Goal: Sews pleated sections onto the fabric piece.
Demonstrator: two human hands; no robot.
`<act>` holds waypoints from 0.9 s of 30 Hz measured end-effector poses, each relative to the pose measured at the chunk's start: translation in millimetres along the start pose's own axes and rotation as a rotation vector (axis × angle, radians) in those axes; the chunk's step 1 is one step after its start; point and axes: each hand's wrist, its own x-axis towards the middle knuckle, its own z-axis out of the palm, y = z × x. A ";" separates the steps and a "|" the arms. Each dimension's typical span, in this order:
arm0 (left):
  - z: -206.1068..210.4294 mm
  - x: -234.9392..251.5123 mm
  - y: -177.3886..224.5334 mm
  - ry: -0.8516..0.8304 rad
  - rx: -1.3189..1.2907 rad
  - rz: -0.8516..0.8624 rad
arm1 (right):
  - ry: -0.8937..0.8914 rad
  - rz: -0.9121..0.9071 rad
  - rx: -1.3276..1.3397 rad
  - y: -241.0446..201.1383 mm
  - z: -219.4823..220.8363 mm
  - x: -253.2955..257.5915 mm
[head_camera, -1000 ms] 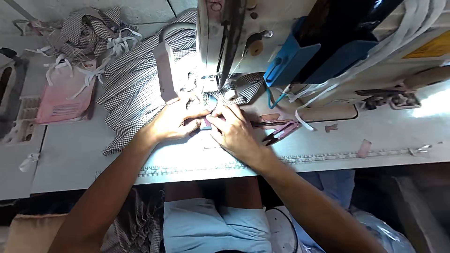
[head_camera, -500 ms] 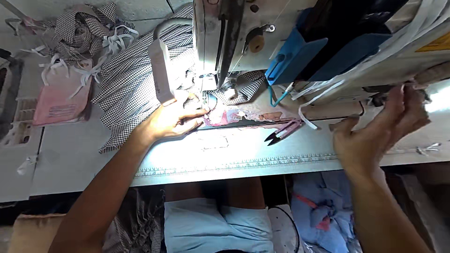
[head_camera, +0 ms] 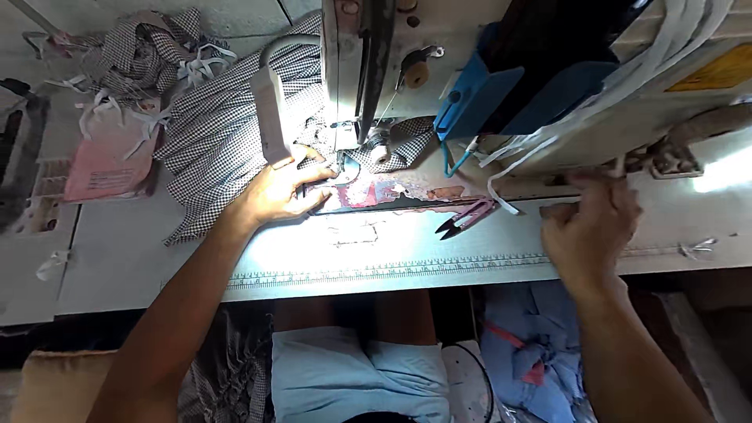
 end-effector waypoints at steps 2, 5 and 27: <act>1.1 -0.2 1.0 -0.002 0.013 -0.012 | 0.008 0.009 0.007 -0.3 1.0 -0.5; 2.4 0.5 0.1 0.014 0.027 -0.017 | 0.177 -0.060 0.019 1.4 2.0 -3.2; -0.1 11.5 -1.3 0.023 0.091 -0.107 | 0.403 0.376 0.674 63.8 -70.4 173.2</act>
